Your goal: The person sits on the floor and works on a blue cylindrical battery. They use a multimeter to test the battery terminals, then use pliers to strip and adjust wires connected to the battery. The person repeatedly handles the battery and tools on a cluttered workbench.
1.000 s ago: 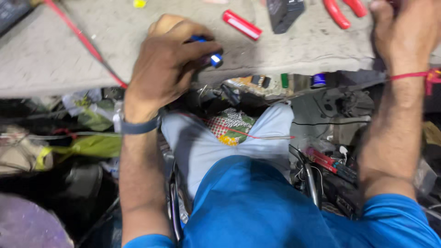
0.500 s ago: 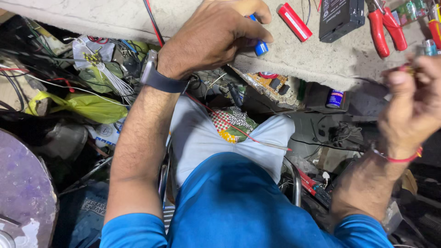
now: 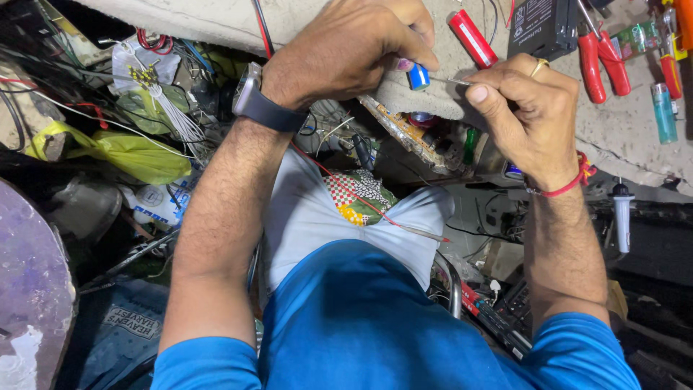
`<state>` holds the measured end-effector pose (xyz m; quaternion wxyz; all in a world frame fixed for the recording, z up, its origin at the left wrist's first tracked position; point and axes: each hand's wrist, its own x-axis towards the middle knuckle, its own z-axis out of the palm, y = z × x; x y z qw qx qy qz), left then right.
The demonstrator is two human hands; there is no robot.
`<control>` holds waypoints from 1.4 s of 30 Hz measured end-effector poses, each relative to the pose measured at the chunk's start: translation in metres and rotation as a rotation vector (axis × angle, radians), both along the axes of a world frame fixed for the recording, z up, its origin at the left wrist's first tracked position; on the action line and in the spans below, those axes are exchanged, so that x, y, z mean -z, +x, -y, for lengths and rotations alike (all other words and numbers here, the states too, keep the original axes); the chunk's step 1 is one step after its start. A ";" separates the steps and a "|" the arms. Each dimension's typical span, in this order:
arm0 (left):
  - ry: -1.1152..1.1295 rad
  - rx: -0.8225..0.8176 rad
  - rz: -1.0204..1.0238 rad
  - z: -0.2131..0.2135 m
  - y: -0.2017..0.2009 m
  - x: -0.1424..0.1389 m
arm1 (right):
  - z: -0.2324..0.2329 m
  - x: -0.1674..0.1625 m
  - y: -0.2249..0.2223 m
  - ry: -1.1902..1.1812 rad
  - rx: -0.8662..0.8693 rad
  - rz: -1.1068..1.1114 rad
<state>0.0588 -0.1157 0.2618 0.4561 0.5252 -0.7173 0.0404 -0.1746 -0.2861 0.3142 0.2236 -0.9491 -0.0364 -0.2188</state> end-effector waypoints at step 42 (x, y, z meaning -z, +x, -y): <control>0.090 0.005 -0.072 -0.001 -0.003 0.005 | 0.008 -0.010 0.027 -0.378 -0.186 -0.018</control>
